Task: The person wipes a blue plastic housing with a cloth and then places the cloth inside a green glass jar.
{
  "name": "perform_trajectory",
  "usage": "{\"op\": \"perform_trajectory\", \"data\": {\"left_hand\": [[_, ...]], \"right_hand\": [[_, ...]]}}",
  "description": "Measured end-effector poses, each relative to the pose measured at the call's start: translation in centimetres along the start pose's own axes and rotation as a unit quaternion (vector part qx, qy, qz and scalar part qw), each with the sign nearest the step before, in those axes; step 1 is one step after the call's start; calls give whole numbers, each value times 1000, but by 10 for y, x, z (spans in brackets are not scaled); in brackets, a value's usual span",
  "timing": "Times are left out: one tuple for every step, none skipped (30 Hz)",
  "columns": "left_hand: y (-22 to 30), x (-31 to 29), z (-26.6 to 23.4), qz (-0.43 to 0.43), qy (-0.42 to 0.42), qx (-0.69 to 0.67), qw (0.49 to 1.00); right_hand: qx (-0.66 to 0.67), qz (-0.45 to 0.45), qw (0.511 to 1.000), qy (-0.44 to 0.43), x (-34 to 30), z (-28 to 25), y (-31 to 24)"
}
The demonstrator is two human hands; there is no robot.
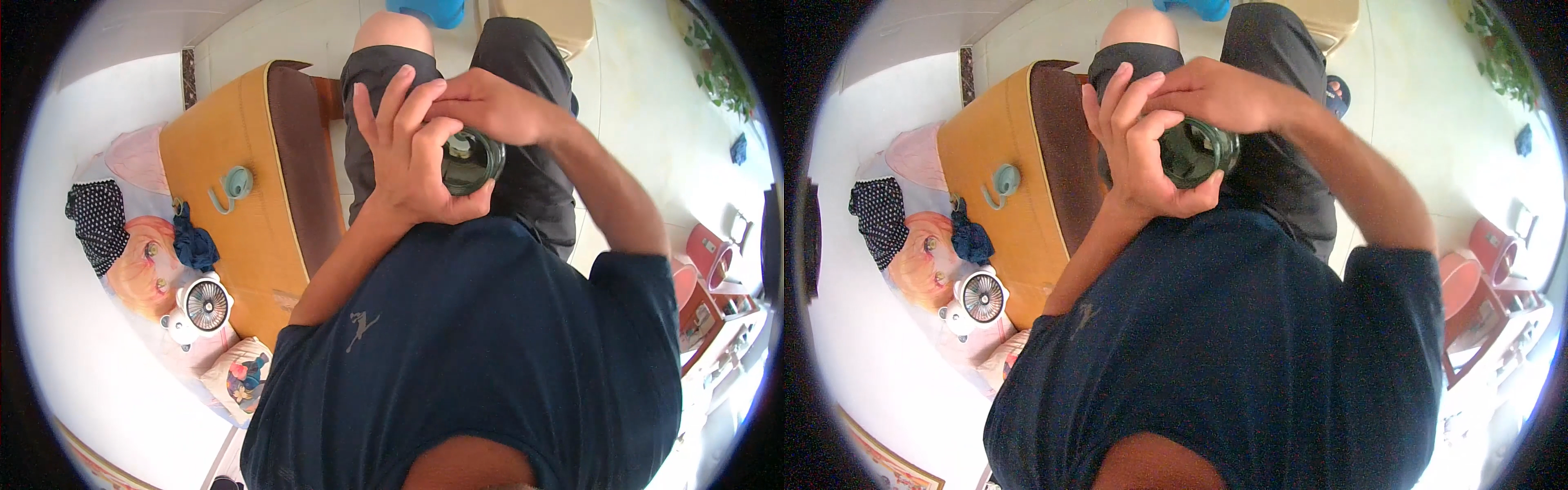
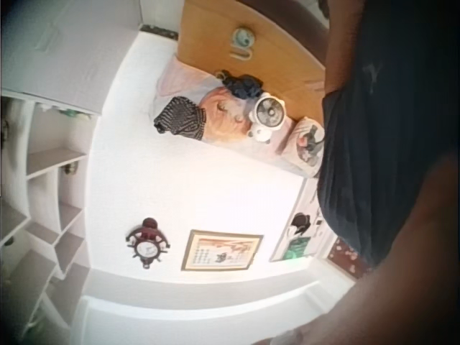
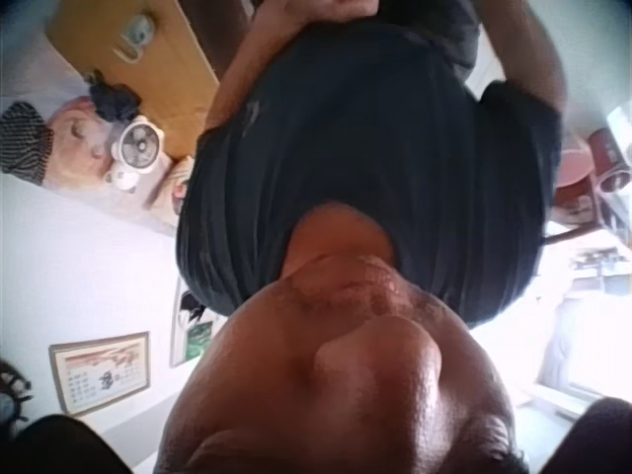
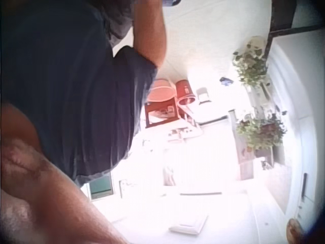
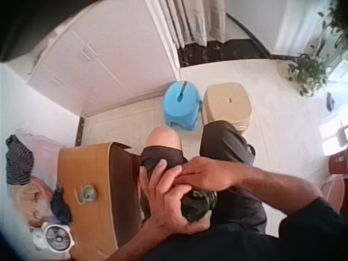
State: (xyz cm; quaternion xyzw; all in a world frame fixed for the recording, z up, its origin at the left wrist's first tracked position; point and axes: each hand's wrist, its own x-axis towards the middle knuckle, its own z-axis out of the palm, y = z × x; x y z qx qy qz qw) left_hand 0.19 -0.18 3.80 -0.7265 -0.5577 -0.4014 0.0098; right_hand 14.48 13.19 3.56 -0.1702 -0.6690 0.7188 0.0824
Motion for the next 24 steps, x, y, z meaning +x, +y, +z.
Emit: {"op": "perform_trajectory", "data": {"left_hand": [[0,2,3,5,-3,-3,1000],[1,4,6,10,-6,-7,1000],[0,4,6,8,-5,-6,1000],[-2,4,6,11,-8,-7,1000],[-4,2,6,13,-11,-8,1000],[-5,2,5,15,-12,-9,1000],[-7,1,4,6,-18,-13,1000],[-8,0,3,-3,-23,-17,1000],[-8,0,4,-7,-15,-26,1000],[-10,0,4,-7,-14,-26,1000],[-11,0,3,-5,-29,-28,999],[-12,0,3,-3,-44,-31,999],[-12,1,4,-3,-42,-30,999],[-12,3,4,-8,-48,-37,998],[-12,4,3,-13,-53,-43,998],[-13,4,3,-14,-50,-41,998],[-14,4,3,-7,-53,-34,998],[-15,5,3,0,-55,-28,998],[-16,6,4,1,-54,-28,998],[-16,7,4,-1,-53,-33,998],[-16,7,5,-4,-52,-38,998],[-17,7,6,-3,-51,-39,998],[-19,7,6,-9,-62,-41,997],[-22,7,8,-15,-73,-43,996]], "right_hand": [[19,-20,999,34,-9,3,9],[39,-39,996,69,-16,5,16],[39,-38,996,67,-20,10,17],[55,-38,992,107,-25,15,18],[70,-37,986,147,-29,19,19],[71,-38,986,149,-31,25,21],[51,-71,977,197,-32,30,23],[30,-105,964,244,-33,35,27],[-28,-128,956,261,-33,35,29],[-29,-128,956,261,-36,34,30],[-65,-141,948,276,-39,35,29],[-102,-154,939,291,-40,35,28],[-103,-155,939,289,-41,37,29],[-99,-159,932,310,-42,40,32],[-94,-164,925,330,-42,42,34],[-95,-165,925,327,-43,44,34],[-99,-166,921,339,-45,46,34],[-103,-168,915,352,-47,48,33],[-105,-169,915,352,-49,50,33],[-112,-162,910,364,-52,53,32],[-119,-154,906,376,-55,55,33],[-120,-155,906,376,-58,57,34],[-146,-153,897,389,-61,60,37],[-172,-152,887,402,-64,62,39]]}}
